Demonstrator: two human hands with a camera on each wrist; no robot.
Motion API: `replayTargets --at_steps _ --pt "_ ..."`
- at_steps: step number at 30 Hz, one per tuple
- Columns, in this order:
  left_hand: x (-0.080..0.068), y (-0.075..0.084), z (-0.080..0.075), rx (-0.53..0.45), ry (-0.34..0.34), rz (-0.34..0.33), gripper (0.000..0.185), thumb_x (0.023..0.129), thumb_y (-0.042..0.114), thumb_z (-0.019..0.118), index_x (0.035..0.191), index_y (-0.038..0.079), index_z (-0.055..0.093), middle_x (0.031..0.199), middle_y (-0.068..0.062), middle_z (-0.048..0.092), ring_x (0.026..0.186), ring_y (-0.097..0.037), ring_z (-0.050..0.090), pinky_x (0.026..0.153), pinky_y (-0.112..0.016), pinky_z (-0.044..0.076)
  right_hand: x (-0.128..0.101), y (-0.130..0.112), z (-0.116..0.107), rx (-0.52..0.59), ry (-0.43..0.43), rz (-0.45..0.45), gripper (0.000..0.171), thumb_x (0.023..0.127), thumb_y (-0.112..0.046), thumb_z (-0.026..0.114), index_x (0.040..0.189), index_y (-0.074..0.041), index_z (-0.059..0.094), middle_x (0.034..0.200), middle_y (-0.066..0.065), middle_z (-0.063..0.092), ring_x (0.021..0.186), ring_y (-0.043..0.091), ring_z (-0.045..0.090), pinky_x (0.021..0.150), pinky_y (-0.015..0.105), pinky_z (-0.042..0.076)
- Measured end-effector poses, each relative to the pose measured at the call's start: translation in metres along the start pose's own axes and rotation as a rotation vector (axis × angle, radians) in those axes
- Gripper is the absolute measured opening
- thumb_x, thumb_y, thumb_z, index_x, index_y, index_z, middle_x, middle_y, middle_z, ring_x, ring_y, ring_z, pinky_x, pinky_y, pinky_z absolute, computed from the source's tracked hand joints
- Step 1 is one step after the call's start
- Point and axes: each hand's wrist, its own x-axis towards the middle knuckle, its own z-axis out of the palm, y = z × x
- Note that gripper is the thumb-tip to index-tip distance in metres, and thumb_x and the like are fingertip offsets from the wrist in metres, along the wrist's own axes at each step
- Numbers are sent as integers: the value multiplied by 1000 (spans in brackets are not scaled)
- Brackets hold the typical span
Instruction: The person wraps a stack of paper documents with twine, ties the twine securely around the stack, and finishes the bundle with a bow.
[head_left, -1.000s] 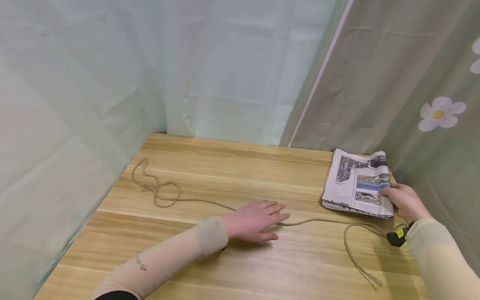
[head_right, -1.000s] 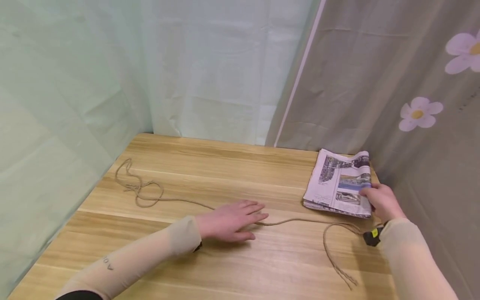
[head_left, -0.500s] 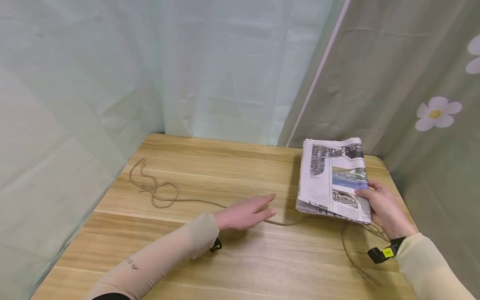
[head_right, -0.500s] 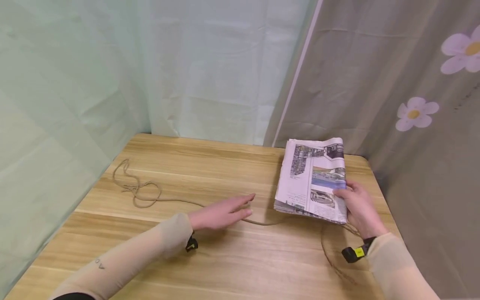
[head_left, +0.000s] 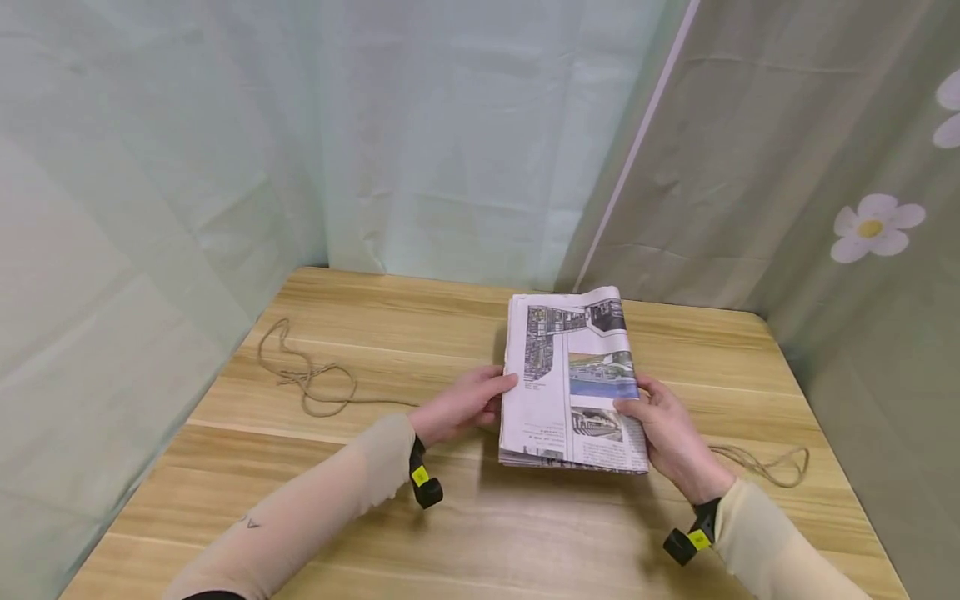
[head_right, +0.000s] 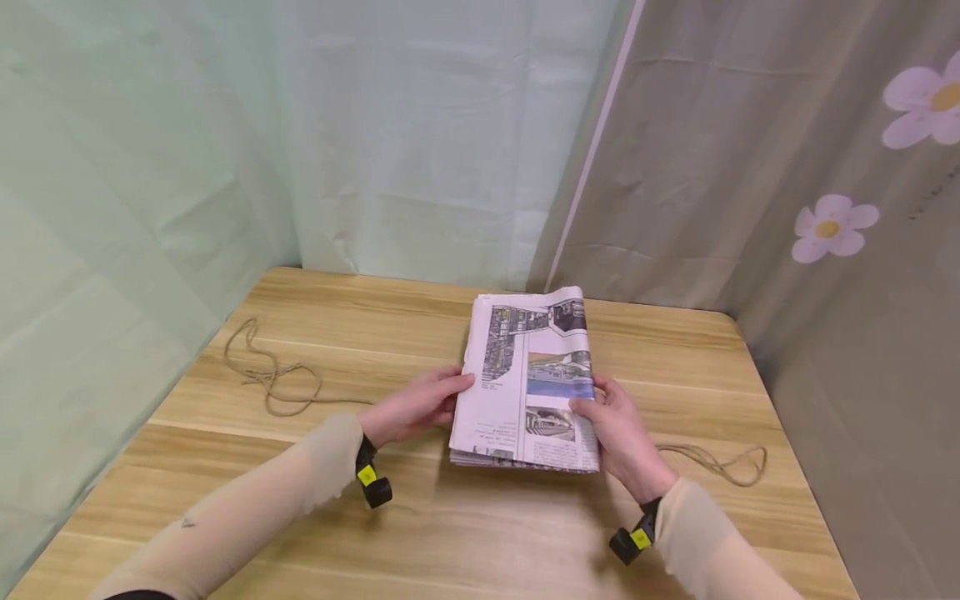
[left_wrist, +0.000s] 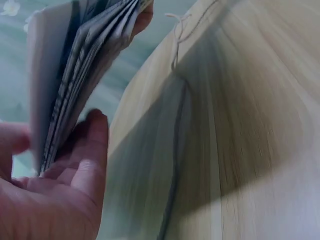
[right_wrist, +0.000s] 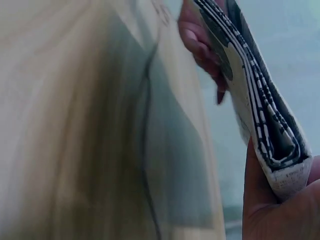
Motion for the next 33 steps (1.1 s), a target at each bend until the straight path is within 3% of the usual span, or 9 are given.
replayTargets --at_steps 7,12,17,26,33 --pt "-24 -6 -24 110 -9 2 40 106 10 53 142 -7 47 122 -19 67 104 -29 70 87 -41 59 -6 20 19 -51 -85 34 63 96 4 58 149 10 24 114 14 69 90 19 71 79 33 60" --pt "-41 -12 -34 198 -1 -27 40 105 10 56 140 -9 48 117 -18 69 101 -29 71 83 -40 60 -9 33 20 -179 -172 46 57 98 -8 63 143 12 33 115 18 69 93 21 69 82 34 58" --pt "-52 -20 -39 234 5 -59 37 105 10 57 137 -9 50 112 -17 70 97 -28 72 82 -40 61 -9 46 20 -327 -223 26 50 101 -18 63 135 13 43 104 15 68 85 22 66 73 35 58" --pt "-53 -29 -43 409 -8 -67 32 104 11 59 129 -8 55 105 -12 72 88 -26 73 74 -37 62 -6 59 21 -522 -253 -35 47 98 -22 70 126 10 48 86 13 64 60 25 63 51 44 58" --pt "-50 -33 -47 513 25 -47 20 102 11 62 114 -5 56 92 -10 71 79 -22 72 68 -36 62 -2 64 20 -618 -219 -33 52 97 -30 73 127 6 50 83 11 63 58 24 62 48 42 57"
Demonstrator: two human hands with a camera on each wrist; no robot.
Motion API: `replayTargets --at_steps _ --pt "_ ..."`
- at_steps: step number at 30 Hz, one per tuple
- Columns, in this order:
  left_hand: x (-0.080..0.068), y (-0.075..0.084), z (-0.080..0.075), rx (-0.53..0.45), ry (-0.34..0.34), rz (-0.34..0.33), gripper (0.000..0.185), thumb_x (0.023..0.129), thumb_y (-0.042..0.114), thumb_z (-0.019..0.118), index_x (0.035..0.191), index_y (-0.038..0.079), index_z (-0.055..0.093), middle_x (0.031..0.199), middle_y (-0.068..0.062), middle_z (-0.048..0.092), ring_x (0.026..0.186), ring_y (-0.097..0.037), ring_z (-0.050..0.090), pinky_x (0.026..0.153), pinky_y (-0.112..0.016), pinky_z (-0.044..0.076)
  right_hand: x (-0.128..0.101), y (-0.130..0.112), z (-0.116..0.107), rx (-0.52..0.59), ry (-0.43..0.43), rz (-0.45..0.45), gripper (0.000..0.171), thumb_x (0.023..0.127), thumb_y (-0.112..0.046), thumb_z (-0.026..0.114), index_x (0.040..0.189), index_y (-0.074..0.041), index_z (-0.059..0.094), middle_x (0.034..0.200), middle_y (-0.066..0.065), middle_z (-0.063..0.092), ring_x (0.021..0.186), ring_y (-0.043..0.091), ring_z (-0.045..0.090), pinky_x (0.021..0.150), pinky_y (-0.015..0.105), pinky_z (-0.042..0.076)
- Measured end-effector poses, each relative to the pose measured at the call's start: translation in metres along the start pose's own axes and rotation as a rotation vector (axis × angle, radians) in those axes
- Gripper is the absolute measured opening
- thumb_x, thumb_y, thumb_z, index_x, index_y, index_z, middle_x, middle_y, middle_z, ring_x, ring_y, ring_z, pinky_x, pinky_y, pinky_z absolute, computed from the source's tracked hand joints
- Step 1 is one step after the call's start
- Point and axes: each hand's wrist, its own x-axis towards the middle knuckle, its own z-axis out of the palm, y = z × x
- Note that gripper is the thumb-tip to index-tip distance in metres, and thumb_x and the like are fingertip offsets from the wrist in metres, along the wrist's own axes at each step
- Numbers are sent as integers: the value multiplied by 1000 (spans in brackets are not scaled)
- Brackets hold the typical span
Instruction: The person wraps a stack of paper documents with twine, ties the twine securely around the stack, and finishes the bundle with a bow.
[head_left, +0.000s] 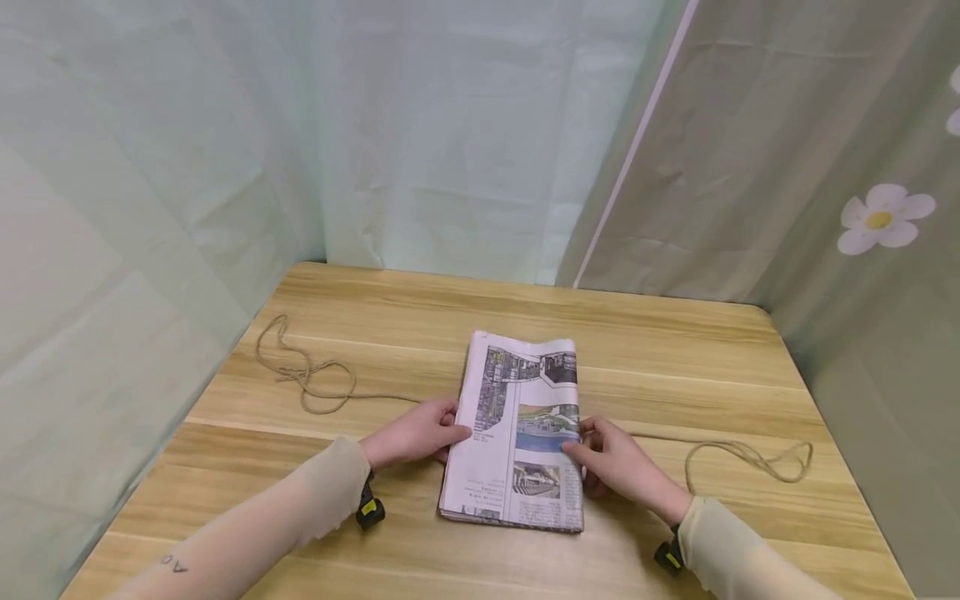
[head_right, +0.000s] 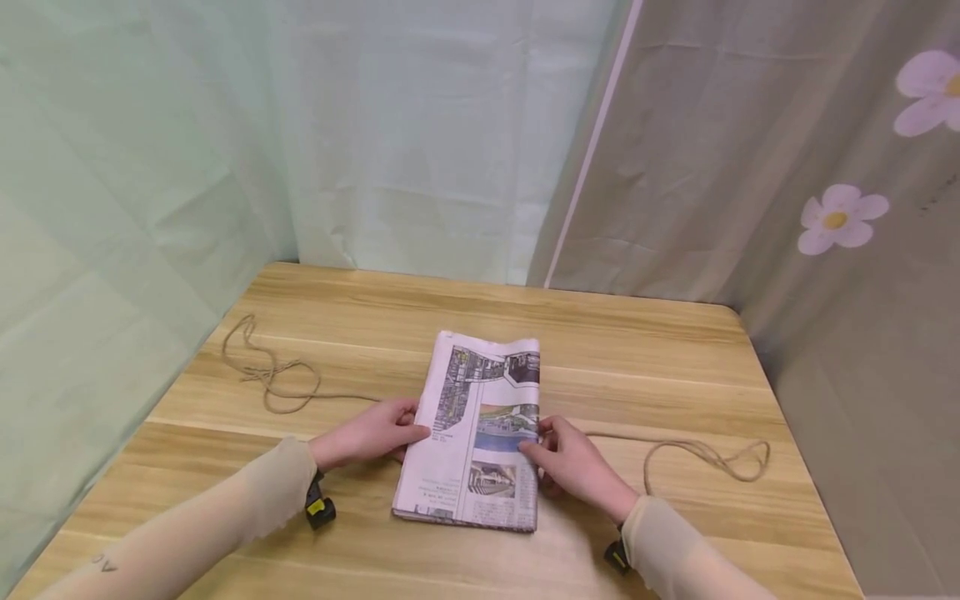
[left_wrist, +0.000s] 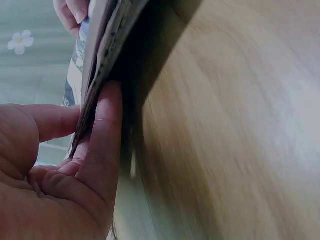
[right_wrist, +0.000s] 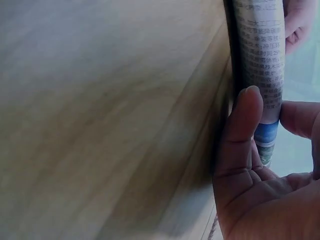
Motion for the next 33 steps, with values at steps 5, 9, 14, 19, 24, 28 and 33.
replayTargets --at_steps 5,9,14,19,24,28,33 --pt "-1 -1 -4 42 12 18 21 100 11 66 111 -4 56 86 -10 69 71 -21 70 66 -38 62 0 3 -1 -56 35 6 60 95 -35 75 134 2 49 84 10 62 56 24 61 48 39 56" --pt "-4 1 -8 132 59 16 39 96 12 71 127 -6 53 87 -9 67 68 -21 66 64 -38 60 -2 4 -4 -189 112 -82 64 93 -33 77 141 -1 48 90 3 62 69 17 62 60 33 56" --pt "-10 2 -12 598 216 139 65 92 29 77 145 1 52 118 -10 65 105 -24 64 93 -43 54 -10 7 -7 -491 219 -335 66 91 -32 80 144 -6 52 118 6 62 107 22 61 93 43 53" --pt "-25 -2 -7 909 111 315 92 89 58 72 160 12 36 161 -18 34 147 -40 32 119 -56 26 -21 10 -7 -800 115 -533 95 85 -65 73 157 -12 40 164 15 31 148 42 29 117 62 26" --pt "-35 -13 1 1011 -63 346 116 77 84 64 164 17 25 170 -16 9 153 -44 8 121 -62 10 -31 12 -1 -933 -45 -524 112 79 -84 61 163 -18 28 170 15 10 152 45 14 120 61 15" --pt "-33 -19 3 1023 -69 328 118 76 86 62 164 19 23 171 -13 6 154 -42 7 122 -60 9 -31 15 -1 -923 -74 -473 109 82 -83 58 164 -21 24 171 12 6 153 42 14 121 61 14" --pt "-27 -17 0 1059 -66 352 116 78 85 61 164 16 24 170 -16 8 153 -44 9 121 -61 12 -24 18 -4 -903 -83 -479 106 85 -81 57 164 -20 22 171 13 4 153 42 14 120 62 14"
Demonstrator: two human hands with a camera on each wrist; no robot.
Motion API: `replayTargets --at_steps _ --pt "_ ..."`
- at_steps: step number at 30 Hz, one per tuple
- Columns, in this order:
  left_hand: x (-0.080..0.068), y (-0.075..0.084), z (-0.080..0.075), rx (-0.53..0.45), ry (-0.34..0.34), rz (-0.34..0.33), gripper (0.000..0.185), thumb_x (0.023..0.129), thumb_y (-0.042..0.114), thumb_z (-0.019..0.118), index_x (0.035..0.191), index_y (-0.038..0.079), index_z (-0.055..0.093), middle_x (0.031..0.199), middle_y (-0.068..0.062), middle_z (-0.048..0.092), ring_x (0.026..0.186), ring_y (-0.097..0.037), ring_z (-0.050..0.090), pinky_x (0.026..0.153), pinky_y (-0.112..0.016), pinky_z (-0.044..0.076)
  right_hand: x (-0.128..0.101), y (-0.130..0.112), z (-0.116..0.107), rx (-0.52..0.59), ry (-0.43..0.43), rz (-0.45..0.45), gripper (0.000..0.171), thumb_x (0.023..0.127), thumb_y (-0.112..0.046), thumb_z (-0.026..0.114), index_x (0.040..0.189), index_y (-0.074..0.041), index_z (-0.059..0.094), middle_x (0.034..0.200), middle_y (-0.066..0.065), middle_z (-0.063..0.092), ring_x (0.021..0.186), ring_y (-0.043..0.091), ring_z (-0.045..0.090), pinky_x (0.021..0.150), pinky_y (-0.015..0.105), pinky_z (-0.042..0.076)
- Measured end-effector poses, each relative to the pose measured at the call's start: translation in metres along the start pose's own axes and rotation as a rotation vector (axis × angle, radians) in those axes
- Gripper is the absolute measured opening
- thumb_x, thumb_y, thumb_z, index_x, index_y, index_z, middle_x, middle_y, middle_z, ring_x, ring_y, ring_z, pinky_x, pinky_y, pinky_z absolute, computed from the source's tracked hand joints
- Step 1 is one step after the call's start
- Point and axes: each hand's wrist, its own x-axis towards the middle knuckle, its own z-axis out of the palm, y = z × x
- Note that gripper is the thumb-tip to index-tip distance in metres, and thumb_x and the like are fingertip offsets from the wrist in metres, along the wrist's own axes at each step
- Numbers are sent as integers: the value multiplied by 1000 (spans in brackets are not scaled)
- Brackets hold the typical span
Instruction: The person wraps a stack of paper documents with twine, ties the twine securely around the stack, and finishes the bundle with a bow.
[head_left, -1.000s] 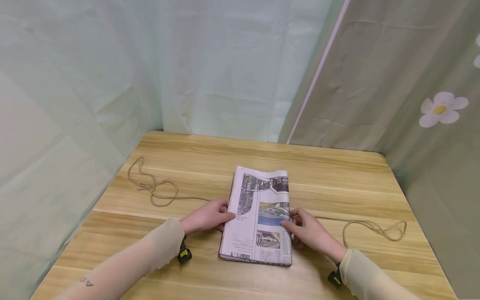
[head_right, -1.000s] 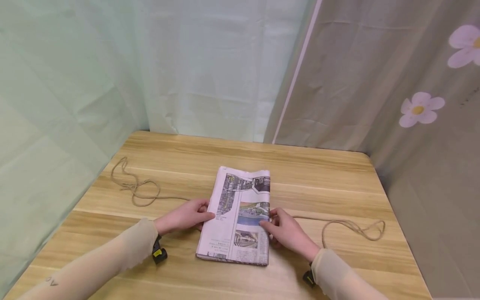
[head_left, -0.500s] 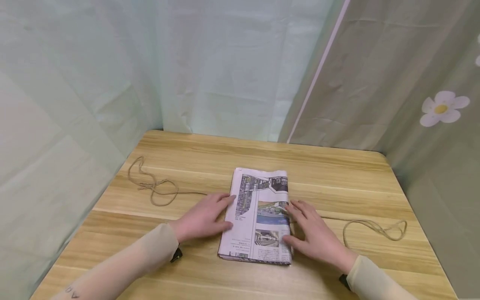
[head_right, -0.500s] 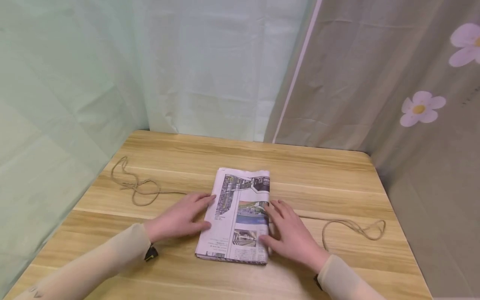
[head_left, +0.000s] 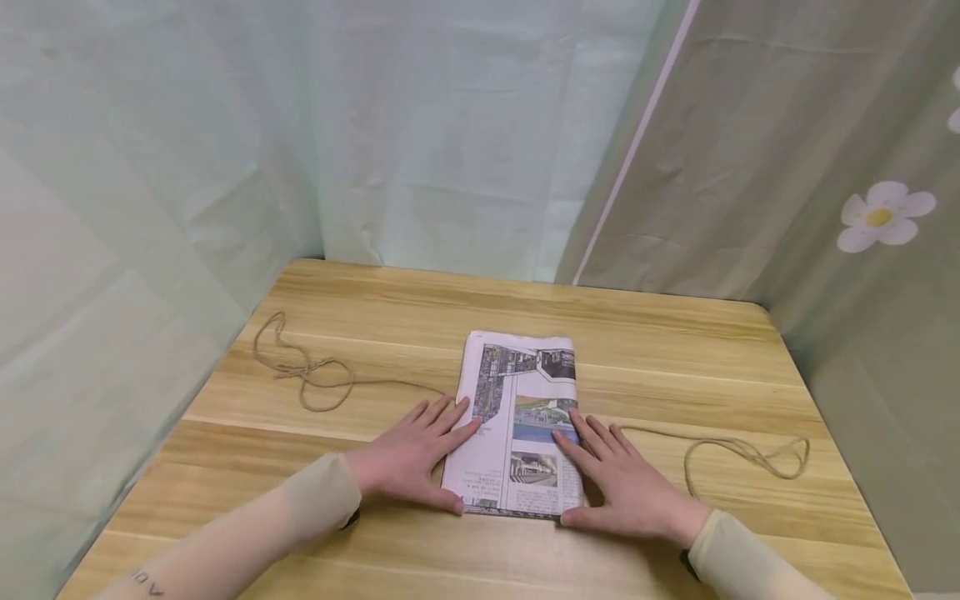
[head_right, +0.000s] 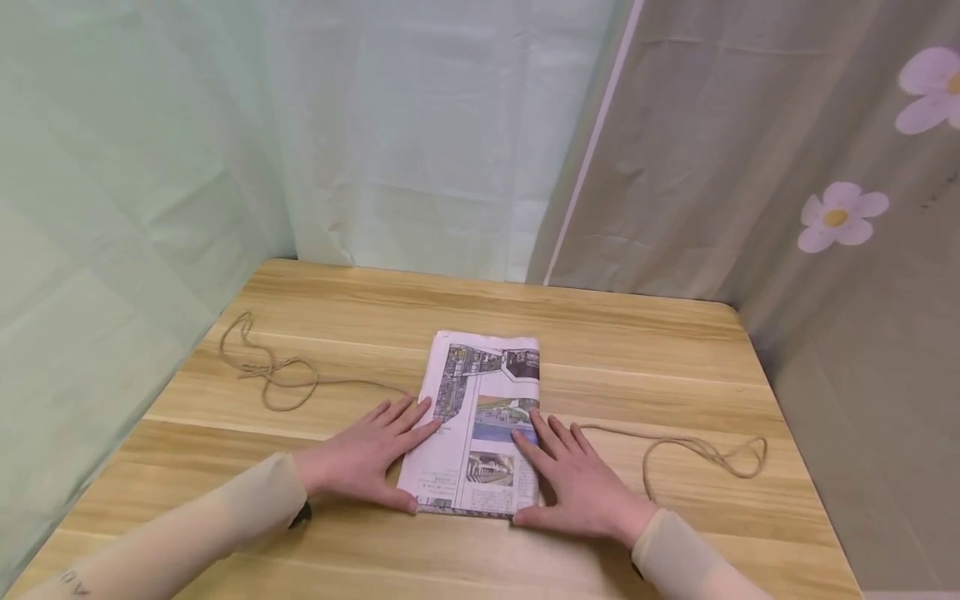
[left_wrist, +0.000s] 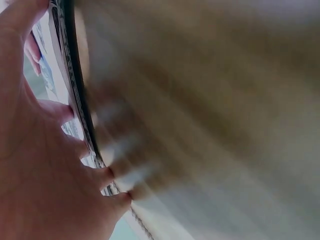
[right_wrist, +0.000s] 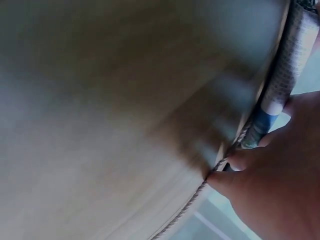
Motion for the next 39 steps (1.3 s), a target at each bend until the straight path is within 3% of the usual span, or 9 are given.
replayTargets --at_steps 9,21,29,39 --pt "21 -10 -14 16 -37 -10 115 79 82 63 164 15 23 170 -17 9 154 -43 9 121 -60 15 18 19 -6 4 -5 -8 104 87 -77 59 164 -17 23 171 15 5 153 42 13 120 64 13" --pt "51 -30 -27 -11 -68 -38 115 79 78 68 165 17 21 170 -15 6 155 -40 5 123 -55 10 47 42 -17 13 -59 31 105 86 -80 57 165 -20 21 171 12 2 155 39 10 121 62 10" --pt "53 -35 -31 -13 -91 -65 116 78 78 69 165 18 21 170 -14 5 155 -38 4 124 -51 8 56 44 -19 21 -84 31 105 85 -80 57 165 -23 20 171 10 1 155 36 8 122 60 9" --pt "51 -34 -31 -14 -74 -68 113 78 75 71 164 17 25 170 -14 7 156 -36 5 125 -49 8 56 43 -22 -6 -88 24 105 86 -81 56 165 -24 19 171 9 0 155 38 9 121 62 10"
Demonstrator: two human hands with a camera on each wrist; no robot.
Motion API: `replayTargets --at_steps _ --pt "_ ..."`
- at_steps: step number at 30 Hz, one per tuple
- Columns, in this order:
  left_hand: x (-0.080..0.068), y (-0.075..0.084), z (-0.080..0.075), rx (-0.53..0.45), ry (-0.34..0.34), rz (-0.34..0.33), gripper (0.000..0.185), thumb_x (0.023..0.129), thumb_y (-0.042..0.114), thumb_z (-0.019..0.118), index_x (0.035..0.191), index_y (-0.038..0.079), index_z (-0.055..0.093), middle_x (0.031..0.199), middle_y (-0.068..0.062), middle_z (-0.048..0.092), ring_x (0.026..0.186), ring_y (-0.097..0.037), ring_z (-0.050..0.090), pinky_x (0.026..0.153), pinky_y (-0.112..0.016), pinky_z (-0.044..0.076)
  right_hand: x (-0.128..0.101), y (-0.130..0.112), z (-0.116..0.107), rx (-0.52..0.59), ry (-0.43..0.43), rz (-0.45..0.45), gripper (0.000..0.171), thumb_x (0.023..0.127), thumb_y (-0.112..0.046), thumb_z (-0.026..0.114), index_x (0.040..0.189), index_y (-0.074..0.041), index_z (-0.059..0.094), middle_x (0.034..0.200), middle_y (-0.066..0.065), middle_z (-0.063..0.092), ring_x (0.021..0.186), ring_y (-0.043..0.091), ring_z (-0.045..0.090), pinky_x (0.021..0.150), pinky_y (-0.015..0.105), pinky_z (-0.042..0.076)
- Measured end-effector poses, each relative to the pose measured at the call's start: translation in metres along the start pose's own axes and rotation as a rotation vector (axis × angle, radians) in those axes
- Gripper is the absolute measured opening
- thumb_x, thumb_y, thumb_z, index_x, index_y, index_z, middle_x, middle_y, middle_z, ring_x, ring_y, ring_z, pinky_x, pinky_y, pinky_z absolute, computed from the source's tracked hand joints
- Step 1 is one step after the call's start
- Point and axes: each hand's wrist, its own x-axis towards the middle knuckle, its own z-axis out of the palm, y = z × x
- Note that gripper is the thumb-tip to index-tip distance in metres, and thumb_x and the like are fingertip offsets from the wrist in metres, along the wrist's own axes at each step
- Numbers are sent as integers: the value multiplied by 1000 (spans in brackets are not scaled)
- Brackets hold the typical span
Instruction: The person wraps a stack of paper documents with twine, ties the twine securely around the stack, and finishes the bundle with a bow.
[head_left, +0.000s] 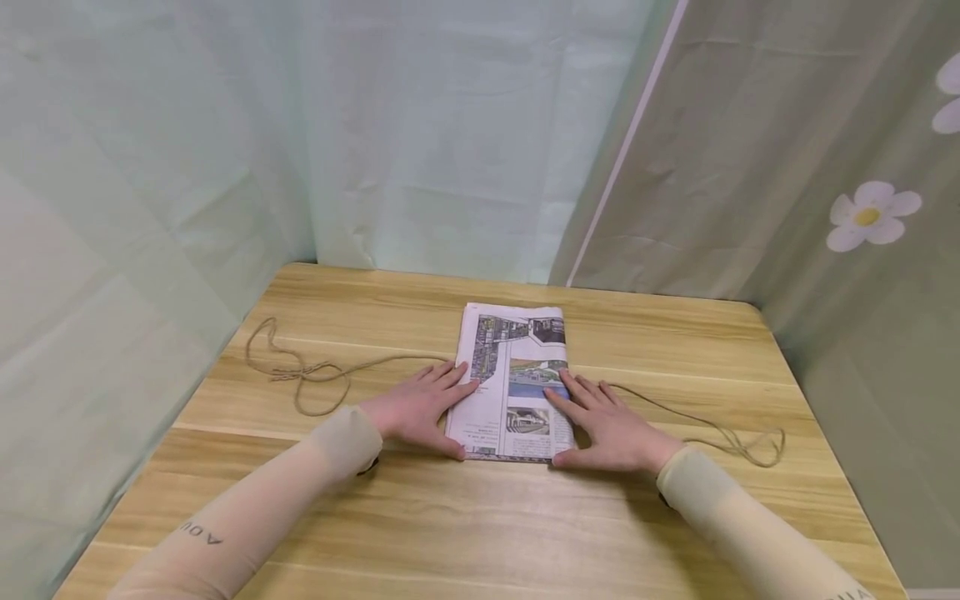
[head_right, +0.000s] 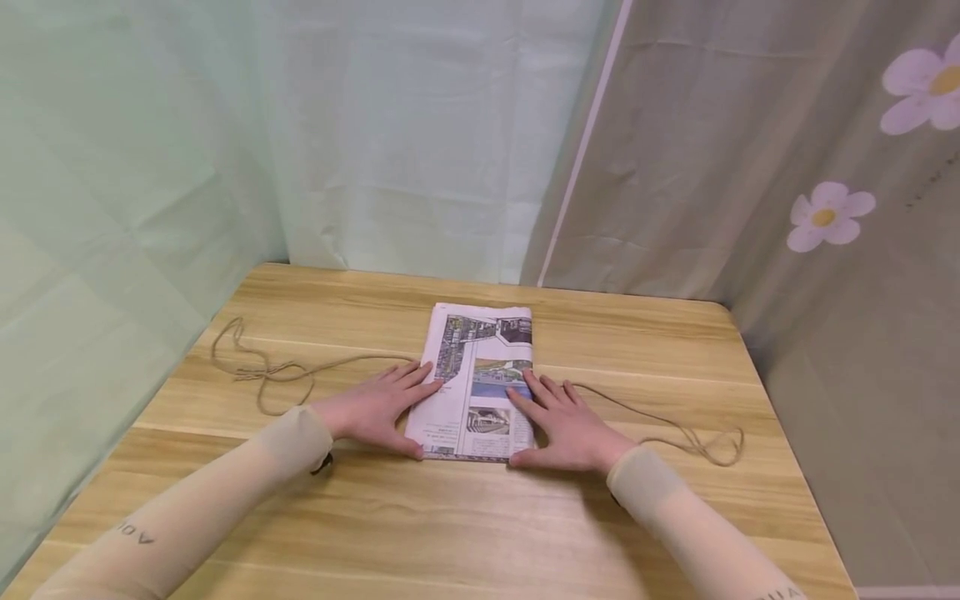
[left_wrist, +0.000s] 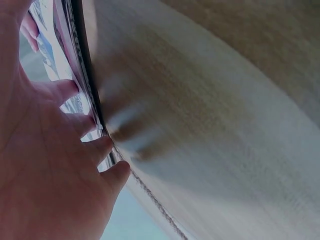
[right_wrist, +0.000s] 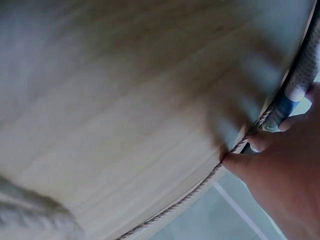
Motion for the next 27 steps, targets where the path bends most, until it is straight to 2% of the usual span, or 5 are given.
replayTargets --at_steps 9,16,19,22,27 --pt "-2 -2 4 7 17 -7 113 78 77 69 164 20 23 171 -12 5 156 -35 6 124 -49 10 -1 -2 -1 -4 8 1 105 86 -80 57 165 -23 19 171 9 0 155 38 9 122 61 10" --pt "-10 -10 8 -33 90 -5 114 80 82 62 165 17 21 170 -13 9 155 -37 8 124 -53 11 0 -5 -3 34 9 29 105 85 -79 59 165 -23 20 171 10 2 155 38 11 121 61 11" --pt "-18 -21 4 -55 148 -17 101 90 72 60 163 12 24 169 -16 14 154 -39 10 123 -54 11 0 -7 -6 43 19 38 103 86 -79 58 165 -25 20 172 8 3 155 37 10 122 60 10" --pt "-31 -38 -4 -23 227 -44 81 99 52 61 160 7 33 165 -21 23 152 -44 17 122 -57 14 0 -9 -10 48 44 18 97 89 -74 58 165 -24 22 171 8 7 155 36 11 123 59 9" --pt "-65 -74 -19 44 307 -148 59 99 23 63 150 -1 46 157 -28 37 145 -51 29 119 -62 21 2 -19 -19 21 81 -49 87 96 -60 60 163 -17 27 169 11 19 154 36 16 123 56 12"
